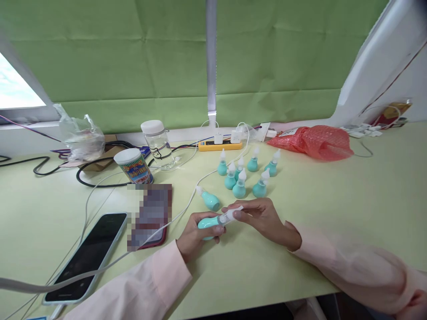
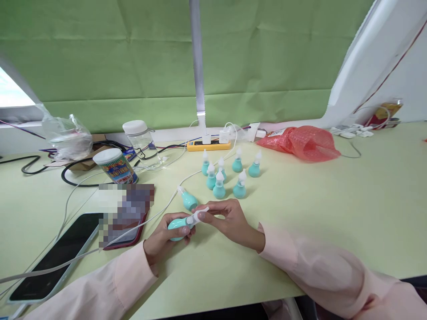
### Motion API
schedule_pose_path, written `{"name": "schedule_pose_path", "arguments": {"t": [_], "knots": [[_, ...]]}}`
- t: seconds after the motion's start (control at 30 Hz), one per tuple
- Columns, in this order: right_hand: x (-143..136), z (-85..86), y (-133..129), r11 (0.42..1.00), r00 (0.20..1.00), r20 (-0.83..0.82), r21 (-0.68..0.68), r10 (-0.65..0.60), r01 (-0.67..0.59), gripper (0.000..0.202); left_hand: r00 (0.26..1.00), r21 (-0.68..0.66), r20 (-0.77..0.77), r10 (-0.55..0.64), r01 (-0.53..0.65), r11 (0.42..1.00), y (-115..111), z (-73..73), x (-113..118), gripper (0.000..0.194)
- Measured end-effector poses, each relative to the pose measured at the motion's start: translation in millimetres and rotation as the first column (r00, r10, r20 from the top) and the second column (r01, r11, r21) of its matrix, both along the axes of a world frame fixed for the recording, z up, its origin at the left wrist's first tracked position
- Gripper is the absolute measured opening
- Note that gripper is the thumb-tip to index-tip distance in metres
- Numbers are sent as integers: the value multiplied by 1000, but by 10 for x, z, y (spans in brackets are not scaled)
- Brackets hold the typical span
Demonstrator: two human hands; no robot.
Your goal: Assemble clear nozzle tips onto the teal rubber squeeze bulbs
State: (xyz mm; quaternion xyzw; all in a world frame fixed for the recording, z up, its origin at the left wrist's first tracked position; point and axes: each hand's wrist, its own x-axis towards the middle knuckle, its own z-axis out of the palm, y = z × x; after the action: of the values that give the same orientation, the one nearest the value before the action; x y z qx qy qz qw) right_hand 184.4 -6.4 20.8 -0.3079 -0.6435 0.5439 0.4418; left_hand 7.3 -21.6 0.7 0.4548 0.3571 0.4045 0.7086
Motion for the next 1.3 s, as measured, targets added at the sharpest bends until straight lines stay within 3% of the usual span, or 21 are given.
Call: {"name": "schedule_pose_path", "arguments": {"t": [0.2,0.4,0.53,0.63,0.7,0.77,0.83,0.87,0.97,1.07,1.17,1.3], "knots": [[-20,-5,-7,998,998,55,51,37,-40,13,1000,-21,-1,17,-17,1000,7,-66,-40,25],[-47,-26,-51,971,993,84,231,-81,60,11,999,61,31,-41,39,997,8,-37,-29,26],[-47,163,-37,937,976,106,318,-187,145,10,1000,198,-3,14,-13,980,-30,0,-7,38],[-43,405,33,895,946,77,357,-315,269,10,974,407,-132,184,-116,906,-52,14,-19,38],[-50,565,113,826,907,27,426,-420,369,11,876,635,-303,376,-108,765,-49,25,-32,31],[-79,690,222,735,862,-29,508,-507,449,14,687,821,-447,573,60,568,-26,35,-31,27],[-137,760,356,666,836,-44,582,-547,466,18,461,859,-512,725,286,425,16,33,-8,30],[-178,772,429,646,831,-24,618,-555,449,20,348,835,-527,776,383,396,43,26,11,33],[-324,720,642,638,775,215,713,-594,292,22,74,697,-571,818,570,435,127,-12,69,35],[-455,588,798,712,620,515,694,-592,104,21,-66,580,-626,777,627,521,181,-29,86,28],[-509,458,878,748,583,596,662,-552,31,18,-64,575,-655,753,604,551,184,-16,48,18],[-468,388,937,765,551,636,644,-540,7,13,-14,627,-589,808,623,467,171,-40,-20,13]]}}
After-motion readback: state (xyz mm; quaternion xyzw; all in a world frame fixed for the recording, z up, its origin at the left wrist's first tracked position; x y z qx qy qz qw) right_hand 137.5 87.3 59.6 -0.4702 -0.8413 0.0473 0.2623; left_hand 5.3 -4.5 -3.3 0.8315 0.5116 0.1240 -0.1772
